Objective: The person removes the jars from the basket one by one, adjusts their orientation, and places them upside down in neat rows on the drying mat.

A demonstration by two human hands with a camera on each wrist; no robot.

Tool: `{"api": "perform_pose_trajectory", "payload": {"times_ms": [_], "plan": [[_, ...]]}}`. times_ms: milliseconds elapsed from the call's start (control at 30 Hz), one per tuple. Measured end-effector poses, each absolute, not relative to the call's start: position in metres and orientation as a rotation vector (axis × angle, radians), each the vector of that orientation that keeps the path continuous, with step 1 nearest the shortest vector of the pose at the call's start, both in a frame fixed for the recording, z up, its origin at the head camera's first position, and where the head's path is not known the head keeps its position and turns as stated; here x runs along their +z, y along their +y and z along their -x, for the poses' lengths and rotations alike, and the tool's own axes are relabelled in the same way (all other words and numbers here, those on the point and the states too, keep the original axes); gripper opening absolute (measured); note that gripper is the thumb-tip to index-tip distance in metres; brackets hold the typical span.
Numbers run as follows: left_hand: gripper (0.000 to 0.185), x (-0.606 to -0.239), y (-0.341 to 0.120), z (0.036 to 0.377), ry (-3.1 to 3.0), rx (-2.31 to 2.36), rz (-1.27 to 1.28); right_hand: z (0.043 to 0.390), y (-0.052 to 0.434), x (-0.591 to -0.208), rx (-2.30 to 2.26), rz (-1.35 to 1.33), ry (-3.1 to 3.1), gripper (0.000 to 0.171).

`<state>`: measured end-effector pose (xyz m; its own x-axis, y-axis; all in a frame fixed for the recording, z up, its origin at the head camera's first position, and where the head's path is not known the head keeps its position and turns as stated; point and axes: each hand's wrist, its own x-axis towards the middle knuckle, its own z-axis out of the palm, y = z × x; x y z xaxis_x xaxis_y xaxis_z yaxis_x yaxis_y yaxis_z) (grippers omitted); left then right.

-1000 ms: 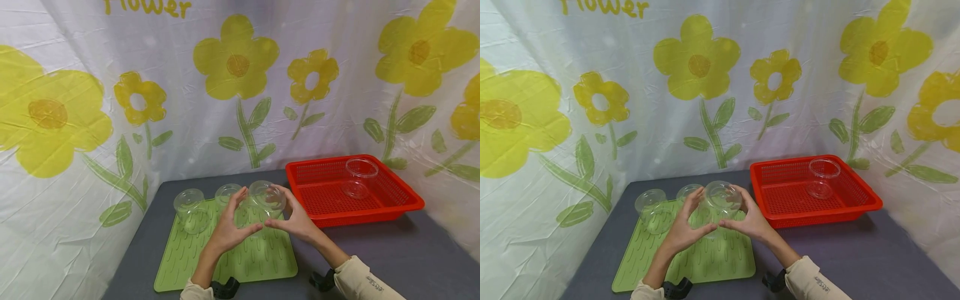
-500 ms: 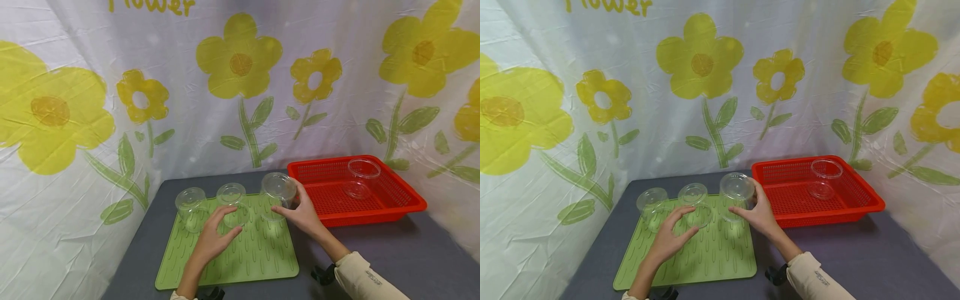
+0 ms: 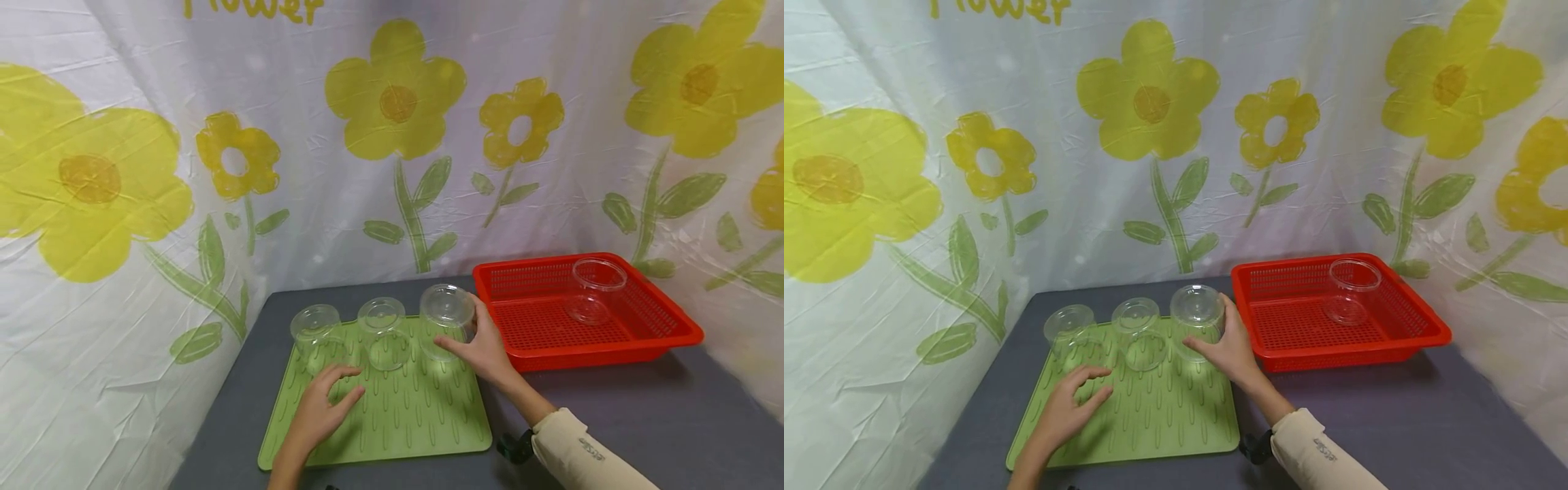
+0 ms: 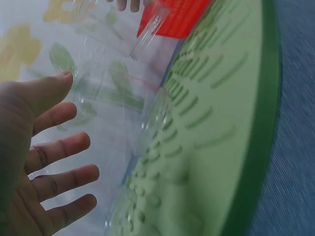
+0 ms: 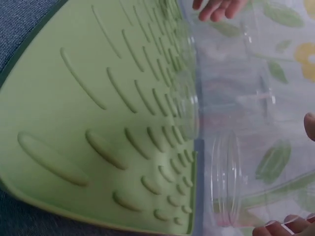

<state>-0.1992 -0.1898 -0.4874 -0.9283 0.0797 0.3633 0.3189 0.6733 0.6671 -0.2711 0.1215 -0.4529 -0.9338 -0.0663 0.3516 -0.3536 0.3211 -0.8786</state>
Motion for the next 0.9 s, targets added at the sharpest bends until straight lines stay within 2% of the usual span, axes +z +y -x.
{"api": "perform_pose_trajectory", "payload": {"times_ms": [433,900], "plan": [[0.026,-0.495,-0.203,0.191,-2.626,-1.094,0.273,0.288,0.11,-0.472,1.574,-0.208,-2.495,0.112],[0.03,-0.504,-0.209,0.187,-2.648,-1.049,0.272,0.297,0.107,-0.486,1.557,-0.205,-2.463,0.111]]}}
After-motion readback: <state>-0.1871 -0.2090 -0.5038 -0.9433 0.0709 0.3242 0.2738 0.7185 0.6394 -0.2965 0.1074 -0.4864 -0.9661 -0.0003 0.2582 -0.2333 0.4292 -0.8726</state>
